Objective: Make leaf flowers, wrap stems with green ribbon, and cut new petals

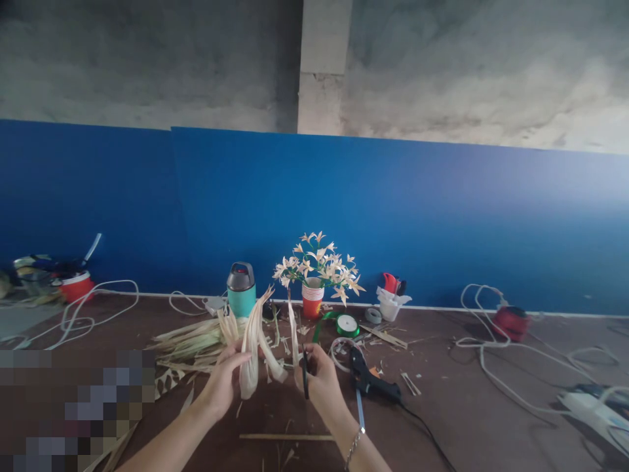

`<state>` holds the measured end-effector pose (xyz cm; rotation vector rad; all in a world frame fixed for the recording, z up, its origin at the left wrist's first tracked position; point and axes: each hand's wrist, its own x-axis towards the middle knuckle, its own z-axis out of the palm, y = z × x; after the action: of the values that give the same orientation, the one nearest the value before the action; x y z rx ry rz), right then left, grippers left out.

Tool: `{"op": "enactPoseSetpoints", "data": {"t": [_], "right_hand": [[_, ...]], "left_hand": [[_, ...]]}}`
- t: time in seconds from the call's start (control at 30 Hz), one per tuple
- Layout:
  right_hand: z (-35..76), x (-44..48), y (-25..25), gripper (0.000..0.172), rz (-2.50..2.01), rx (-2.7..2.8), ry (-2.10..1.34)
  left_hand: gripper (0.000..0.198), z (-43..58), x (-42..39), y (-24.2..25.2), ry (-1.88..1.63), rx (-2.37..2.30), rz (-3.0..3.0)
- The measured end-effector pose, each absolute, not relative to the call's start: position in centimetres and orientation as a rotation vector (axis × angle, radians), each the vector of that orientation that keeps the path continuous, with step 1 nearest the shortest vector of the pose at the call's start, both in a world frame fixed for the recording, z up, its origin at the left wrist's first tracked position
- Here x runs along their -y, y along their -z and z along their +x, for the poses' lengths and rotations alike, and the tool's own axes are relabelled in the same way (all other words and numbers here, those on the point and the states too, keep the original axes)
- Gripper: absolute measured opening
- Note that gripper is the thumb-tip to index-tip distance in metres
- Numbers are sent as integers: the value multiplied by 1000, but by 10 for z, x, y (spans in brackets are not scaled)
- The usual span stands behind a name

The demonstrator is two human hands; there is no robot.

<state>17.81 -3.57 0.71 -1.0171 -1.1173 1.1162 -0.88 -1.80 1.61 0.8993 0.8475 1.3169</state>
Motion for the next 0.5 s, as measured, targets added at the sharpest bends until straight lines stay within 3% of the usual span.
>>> {"op": "enactPoseSetpoints", "data": {"t": [0.2, 0.3, 0.5], "right_hand": [[171, 35, -1, 36, -1018, 1150, -1223], [169, 36, -2, 39, -1016, 1139, -1260], [165, 42, -5, 36, -970, 1146, -1371]], "left_hand": [[23, -11, 16, -15, -1310, -738, 770], [30, -12, 16, -18, -1300, -753, 687], [38, -7, 24, -20, -970, -631, 825]]}}
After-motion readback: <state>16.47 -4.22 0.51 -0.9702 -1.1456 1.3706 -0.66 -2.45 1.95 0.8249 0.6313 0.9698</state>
